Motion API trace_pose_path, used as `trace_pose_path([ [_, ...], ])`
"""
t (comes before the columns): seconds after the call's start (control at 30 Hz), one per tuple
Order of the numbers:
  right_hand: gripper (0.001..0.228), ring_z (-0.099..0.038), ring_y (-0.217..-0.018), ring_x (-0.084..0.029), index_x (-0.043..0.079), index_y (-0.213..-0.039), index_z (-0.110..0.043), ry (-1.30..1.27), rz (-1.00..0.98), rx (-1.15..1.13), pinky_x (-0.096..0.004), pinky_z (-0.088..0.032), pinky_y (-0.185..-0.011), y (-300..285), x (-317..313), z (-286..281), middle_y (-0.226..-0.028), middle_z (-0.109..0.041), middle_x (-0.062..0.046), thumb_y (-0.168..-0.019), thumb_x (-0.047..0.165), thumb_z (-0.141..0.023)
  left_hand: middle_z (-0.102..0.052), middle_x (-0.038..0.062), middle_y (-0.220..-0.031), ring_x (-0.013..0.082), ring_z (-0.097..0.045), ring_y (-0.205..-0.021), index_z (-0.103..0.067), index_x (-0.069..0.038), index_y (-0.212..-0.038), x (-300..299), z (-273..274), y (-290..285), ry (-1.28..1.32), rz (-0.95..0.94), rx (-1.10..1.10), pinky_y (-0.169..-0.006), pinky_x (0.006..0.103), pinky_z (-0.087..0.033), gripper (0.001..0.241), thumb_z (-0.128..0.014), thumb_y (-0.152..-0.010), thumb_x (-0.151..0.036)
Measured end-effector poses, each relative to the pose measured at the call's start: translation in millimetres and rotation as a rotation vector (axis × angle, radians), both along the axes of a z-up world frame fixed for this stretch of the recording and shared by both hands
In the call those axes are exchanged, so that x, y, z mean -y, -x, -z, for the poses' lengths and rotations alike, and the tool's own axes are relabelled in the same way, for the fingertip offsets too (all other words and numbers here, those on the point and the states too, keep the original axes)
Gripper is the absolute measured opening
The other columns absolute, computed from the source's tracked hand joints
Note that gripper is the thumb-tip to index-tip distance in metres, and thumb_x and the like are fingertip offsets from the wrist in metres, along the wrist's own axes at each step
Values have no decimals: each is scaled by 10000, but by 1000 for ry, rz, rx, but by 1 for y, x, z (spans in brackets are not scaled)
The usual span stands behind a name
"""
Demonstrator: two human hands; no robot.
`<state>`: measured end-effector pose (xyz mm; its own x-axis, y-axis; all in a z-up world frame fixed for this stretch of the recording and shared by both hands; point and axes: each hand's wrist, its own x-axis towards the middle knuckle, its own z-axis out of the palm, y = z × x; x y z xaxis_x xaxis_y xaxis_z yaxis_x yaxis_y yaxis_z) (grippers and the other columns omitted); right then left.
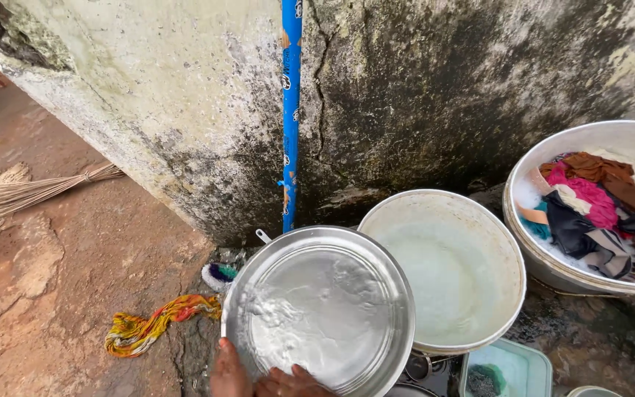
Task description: Washing various metal dishes and utensils in buckets of water at an outdoor station.
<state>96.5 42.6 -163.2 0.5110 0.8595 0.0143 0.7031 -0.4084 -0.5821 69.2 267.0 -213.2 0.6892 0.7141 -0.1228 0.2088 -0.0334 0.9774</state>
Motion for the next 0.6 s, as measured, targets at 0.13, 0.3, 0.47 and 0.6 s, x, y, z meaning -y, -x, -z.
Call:
trace_pose_path([
  [0.13, 512, -330, -1544, -280, 213, -1575, -415, 33, -20, 76, -606, -190, -1181, 24, 124, 0, -1668, -400, -22, -1116, 412, -304, -762, 243, -1015, 329, -736, -913, -719, 80, -1236, 23, -79, -46, -86, -40, -112, -820, 436, -578, 734, -528, -997, -588],
  [0.3, 883, 15, -1571, -298, 0, -1554, -236, 545, 287, 90, -514, 106, -1231, -24, 218, -210, -1675, -125, -177, -1007, 692, -274, -756, 243, -1003, 348, -752, -885, -684, 86, -1229, 56, -145, -43, 96, -6, -61, -779, 453, -617, 689, -491, -1024, -543],
  [0.47, 913, 91, -1564, -314, 45, -1601, -58, 526, 514, 229, -509, 78, -1247, -78, 172, -218, -1691, 12, -151, -991, 695, -255, -771, 263, -963, 342, -725, -919, -715, 80, -1213, 70, -107, -54, -115, 128, -266, -810, 423, -566, 670, -517, -1032, -534],
  [0.6, 925, 95, -1559, -359, 36, -1612, -72, 364, 541, 165, -506, 76, -1243, -76, 123, -214, -1695, 19, -185, -989, 678, -308, -762, 237, -950, 290, -698, -914, -758, 51, -1189, 104, -128, -47, -204, 174, -314, -825, 399, -536, 653, -528, -1023, -538],
])
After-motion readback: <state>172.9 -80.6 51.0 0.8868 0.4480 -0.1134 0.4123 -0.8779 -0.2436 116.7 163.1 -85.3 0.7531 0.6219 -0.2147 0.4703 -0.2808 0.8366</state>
